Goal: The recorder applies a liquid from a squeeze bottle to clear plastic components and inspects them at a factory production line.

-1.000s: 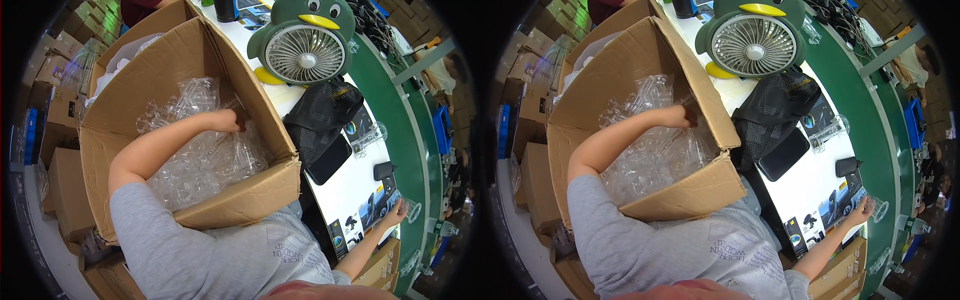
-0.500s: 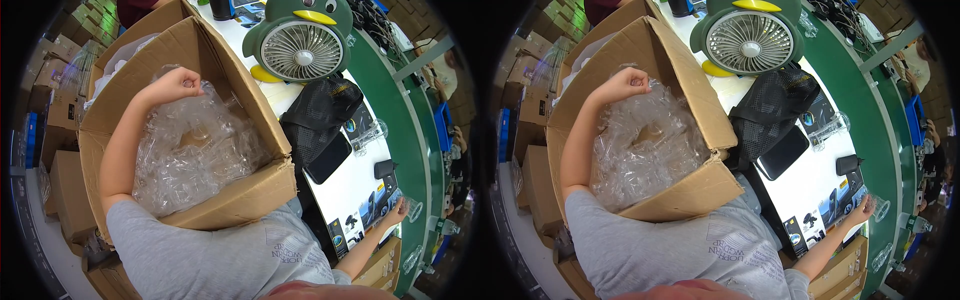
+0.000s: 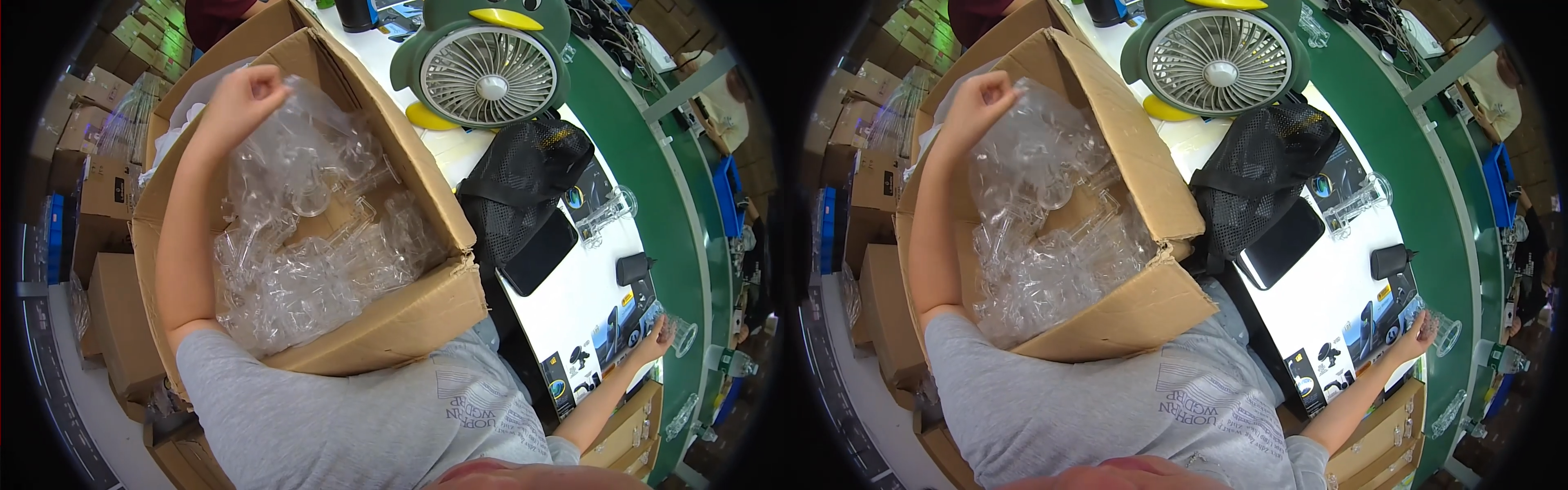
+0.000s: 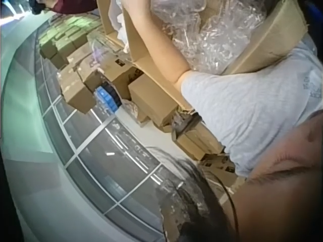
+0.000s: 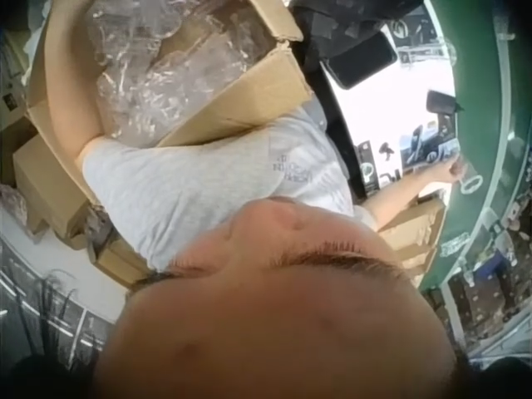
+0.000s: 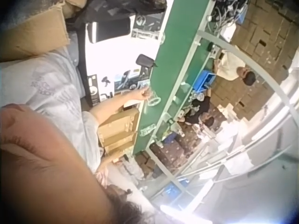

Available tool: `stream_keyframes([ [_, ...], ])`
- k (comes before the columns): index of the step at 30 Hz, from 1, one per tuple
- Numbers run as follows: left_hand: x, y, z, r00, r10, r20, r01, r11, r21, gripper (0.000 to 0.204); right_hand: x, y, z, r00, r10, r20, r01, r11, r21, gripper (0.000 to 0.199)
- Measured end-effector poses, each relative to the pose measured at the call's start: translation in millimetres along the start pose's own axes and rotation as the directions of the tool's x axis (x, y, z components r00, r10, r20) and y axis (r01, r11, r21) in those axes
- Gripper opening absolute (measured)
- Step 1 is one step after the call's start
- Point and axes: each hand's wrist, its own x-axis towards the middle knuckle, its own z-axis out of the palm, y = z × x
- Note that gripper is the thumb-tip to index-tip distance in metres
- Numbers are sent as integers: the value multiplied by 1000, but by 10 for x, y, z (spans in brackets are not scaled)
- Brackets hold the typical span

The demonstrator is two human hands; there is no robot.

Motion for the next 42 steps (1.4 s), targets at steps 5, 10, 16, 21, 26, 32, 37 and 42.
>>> stream_keyframes([
  [5,-12,18,-83,950,-60,-306,90,992,84,27,-26,-15,11,1000,12,-4,-12,999,31,40],
  [10,18,-98,-33,968,60,-245,-24,989,149,28,-23,-33,15,1000,7,10,-7,999,33,39],
  [16,62,-74,54,985,-27,-173,-77,821,-566,27,-11,-25,1,1000,-5,9,5,1000,5,37],
  [21,48,130,170,987,113,-116,-145,935,-323,17,4,31,7,1000,-13,-5,13,999,34,32],
  [26,-125,321,890,349,225,910,69,962,-264,26,39,110,-33,999,-35,12,35,999,27,30],
  [32,-318,-197,2216,645,244,724,-35,956,-290,34,13,49,4,999,-42,14,42,999,23,30],
  [37,-496,-306,2545,688,426,587,-354,904,-242,36,11,67,-7,999,-37,-1,37,999,13,31],
  [42,-107,205,1418,652,61,756,370,844,-387,24,-16,40,-38,1000,-3,-8,3,1000,9,37],
])
